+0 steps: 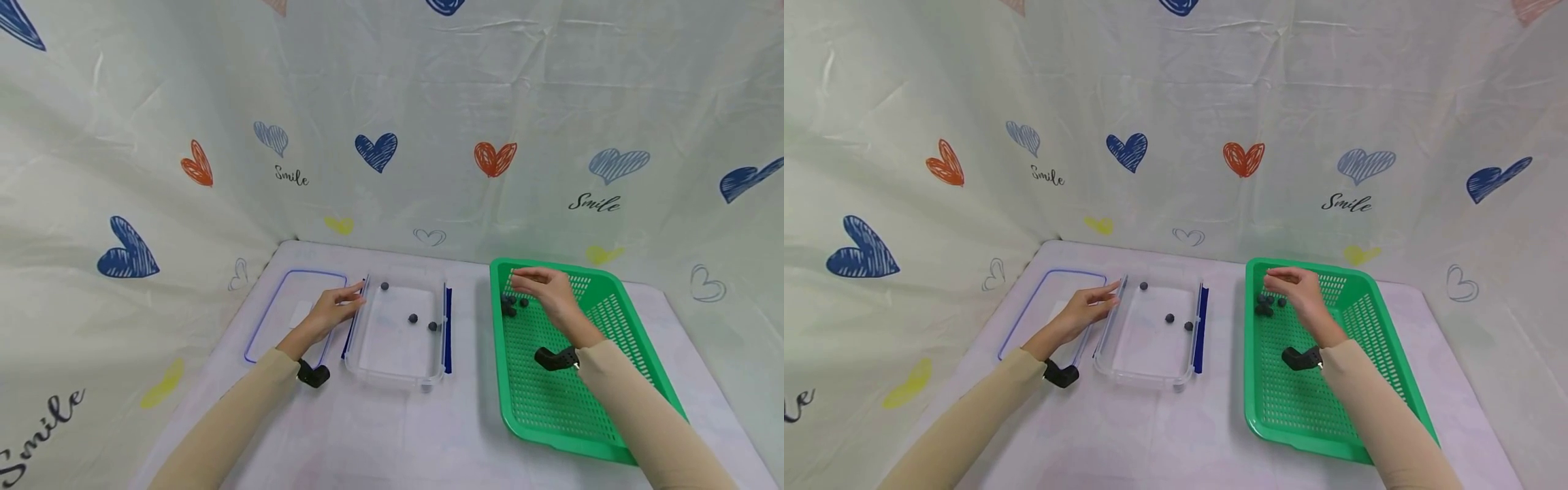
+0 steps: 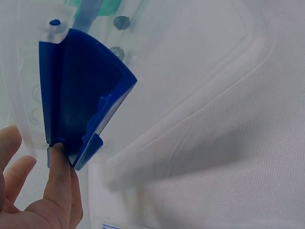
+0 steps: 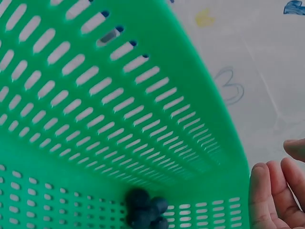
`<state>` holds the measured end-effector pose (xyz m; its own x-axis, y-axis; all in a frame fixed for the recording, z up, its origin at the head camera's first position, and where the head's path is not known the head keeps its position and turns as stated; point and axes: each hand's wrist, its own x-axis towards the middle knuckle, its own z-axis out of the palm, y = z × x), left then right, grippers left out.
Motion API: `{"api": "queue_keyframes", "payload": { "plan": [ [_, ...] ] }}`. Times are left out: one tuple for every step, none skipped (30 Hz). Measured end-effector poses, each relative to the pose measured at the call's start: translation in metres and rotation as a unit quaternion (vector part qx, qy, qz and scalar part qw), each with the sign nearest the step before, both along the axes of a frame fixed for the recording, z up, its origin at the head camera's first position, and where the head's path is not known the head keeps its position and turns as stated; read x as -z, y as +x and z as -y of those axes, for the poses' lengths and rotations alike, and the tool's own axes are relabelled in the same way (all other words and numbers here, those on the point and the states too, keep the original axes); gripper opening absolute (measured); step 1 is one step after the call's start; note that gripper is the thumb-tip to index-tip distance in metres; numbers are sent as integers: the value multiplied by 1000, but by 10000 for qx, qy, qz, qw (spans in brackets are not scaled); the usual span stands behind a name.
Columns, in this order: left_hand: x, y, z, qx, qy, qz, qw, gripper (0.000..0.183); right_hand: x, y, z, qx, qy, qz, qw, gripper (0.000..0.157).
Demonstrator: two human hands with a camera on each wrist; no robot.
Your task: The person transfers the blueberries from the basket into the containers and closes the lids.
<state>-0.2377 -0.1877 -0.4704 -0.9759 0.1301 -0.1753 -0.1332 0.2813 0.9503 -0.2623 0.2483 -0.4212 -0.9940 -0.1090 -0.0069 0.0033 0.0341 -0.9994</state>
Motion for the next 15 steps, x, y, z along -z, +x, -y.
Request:
{"api": "queue_keyframes", "payload": {
  "plan": [
    [0, 0, 0, -7, 18, 23, 10000, 51, 2, -1, -2, 41, 41, 1, 10000, 41],
    [1, 0, 0, -16, 26, 33, 10000, 51, 3, -1, -4, 76, 105, 2, 9999, 41],
    [1, 0, 0, -23, 22, 43, 10000, 51, 5, -2, -6, 109, 183, 3, 9998, 42],
    [1, 0, 0, -27, 1, 39, 10000, 51, 7, -3, -8, 145, 291, 4, 9995, 44],
    [1, 0, 0, -39, 0, 51, 10000, 52, 9, -3, -10, 159, 378, 4, 9992, 46],
    [0, 0, 0, -37, 2, 54, 10000, 52, 11, -4, -12, 170, 504, -6, 9986, 49],
    [0, 1, -1, -49, -5, 60, 10000, 52, 14, -4, -14, 188, 599, -12, 9980, 51],
    [0, 1, -1, -55, -5, 65, 10000, 52, 16, -5, -16, 197, 685, -11, 9975, 52],
    [0, 1, -1, -62, 3, 77, 10000, 52, 18, -6, -18, 207, 758, -14, 9969, 54],
    [-1, 1, -1, -74, 16, 88, 9999, 51, 20, -6, -20, 222, 836, -5, 9962, 55],
    [-1, 1, -1, -85, 30, 100, 9999, 51, 21, -7, -21, 232, 877, 1, 9959, 55],
    [-1, 2, -1, -84, 33, 99, 9999, 51, 23, -7, -23, 240, 955, 6, 9951, 55],
    [0, 2, -1, -87, 31, 90, 9999, 51, 24, -8, -24, 259, 1021, 14, 9944, 54],
    [0, 1, -1, -92, 35, 81, 9999, 51, 26, -8, -26, 274, 1091, 22, 9937, 54],
    [0, 1, -1, -99, 40, 80, 9999, 51, 27, -9, -27, 301, 1181, 32, 9925, 54]
  ]
}}
